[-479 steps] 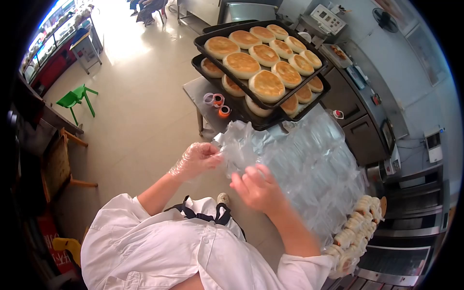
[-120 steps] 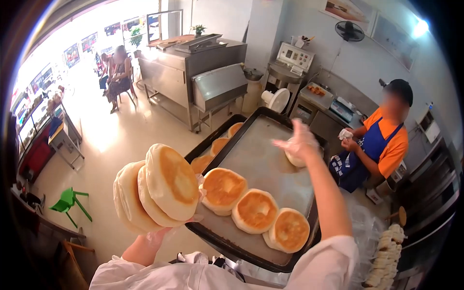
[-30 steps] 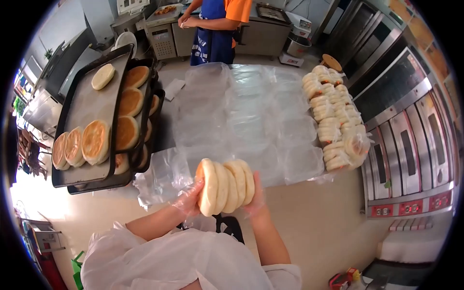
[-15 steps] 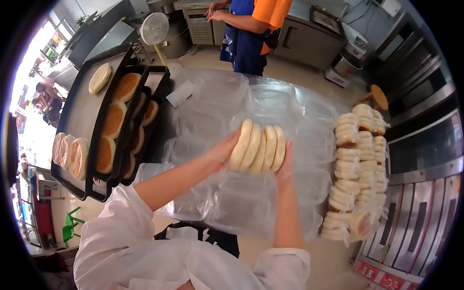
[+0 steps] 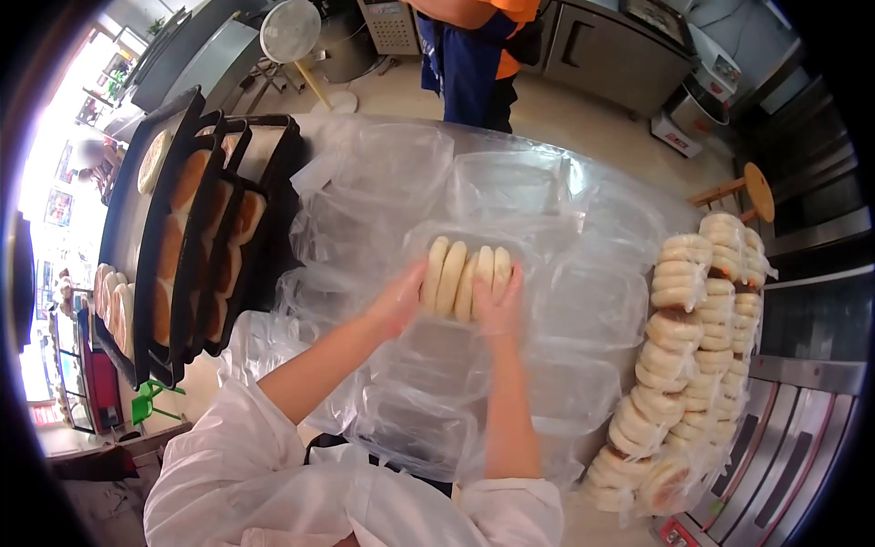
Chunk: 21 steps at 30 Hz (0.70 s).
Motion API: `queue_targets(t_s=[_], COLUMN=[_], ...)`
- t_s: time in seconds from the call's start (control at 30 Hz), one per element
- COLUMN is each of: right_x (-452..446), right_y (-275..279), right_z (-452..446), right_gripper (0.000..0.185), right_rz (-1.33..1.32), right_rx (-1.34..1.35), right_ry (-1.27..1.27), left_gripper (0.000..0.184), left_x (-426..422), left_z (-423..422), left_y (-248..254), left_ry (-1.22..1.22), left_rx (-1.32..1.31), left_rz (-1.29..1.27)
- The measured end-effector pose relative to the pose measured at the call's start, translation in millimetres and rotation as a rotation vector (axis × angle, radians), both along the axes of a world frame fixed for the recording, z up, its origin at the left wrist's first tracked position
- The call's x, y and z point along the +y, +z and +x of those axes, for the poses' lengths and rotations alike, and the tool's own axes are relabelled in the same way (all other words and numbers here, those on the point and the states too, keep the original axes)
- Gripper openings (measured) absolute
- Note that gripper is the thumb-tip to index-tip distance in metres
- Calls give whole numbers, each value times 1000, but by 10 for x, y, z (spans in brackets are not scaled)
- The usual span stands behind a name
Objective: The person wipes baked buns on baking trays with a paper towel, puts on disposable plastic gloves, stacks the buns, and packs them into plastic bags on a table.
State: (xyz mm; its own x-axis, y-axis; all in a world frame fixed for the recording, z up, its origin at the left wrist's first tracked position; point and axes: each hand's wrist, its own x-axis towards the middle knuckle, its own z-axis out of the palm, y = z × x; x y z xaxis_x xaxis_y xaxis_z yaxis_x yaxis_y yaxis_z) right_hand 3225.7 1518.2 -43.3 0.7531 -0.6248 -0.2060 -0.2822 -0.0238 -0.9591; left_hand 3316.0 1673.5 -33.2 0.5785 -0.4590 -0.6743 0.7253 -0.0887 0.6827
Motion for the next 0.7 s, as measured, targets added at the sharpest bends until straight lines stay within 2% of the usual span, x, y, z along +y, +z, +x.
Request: queue_targets(t_s=[0.07, 0.13, 0.17, 0.23, 0.33, 0.37, 0.43, 0.5, 0.6, 0.7], right_x=[107, 229, 256, 296, 305, 305, 245, 204, 205, 207], right_y=[-27, -11, -23, -71, -101, -100, 49, 30, -102, -79], right_z=[-37, -69, -73, -77, -68, -44, -34, -76, -125, -170], right_gripper=[88, 89, 89, 90, 90, 88, 88, 87, 85, 85], right_rz=[-338, -407, -443, -531, -587, -594, -520, -448, -591, -511], right_rx=[96, 78, 72, 91, 103, 86, 88, 94, 44, 40], right_ry=[31, 43, 50, 52, 23, -3, 21, 48, -20, -48], left_gripper=[60, 60, 60, 67, 65, 65, 64, 64, 65, 65], left_x=[60, -11, -38, -76, -125, -127, -101, -19, 33, 42], left_z=[-162, -381, -419, -484, -441, -413, -382, -357, -348, -379], left_y=[90, 460, 395, 110, -252, -148, 162, 64, 1, 7], left_ry=[-35, -214, -212, -216, -81, -83, 44, 32, 0, -6], left_rx=[-84, -498, -498, -765, -813, -814, -559, -564, -611, -643], left_rz=[44, 114, 114, 117, 67, 68, 71, 60, 84, 112])
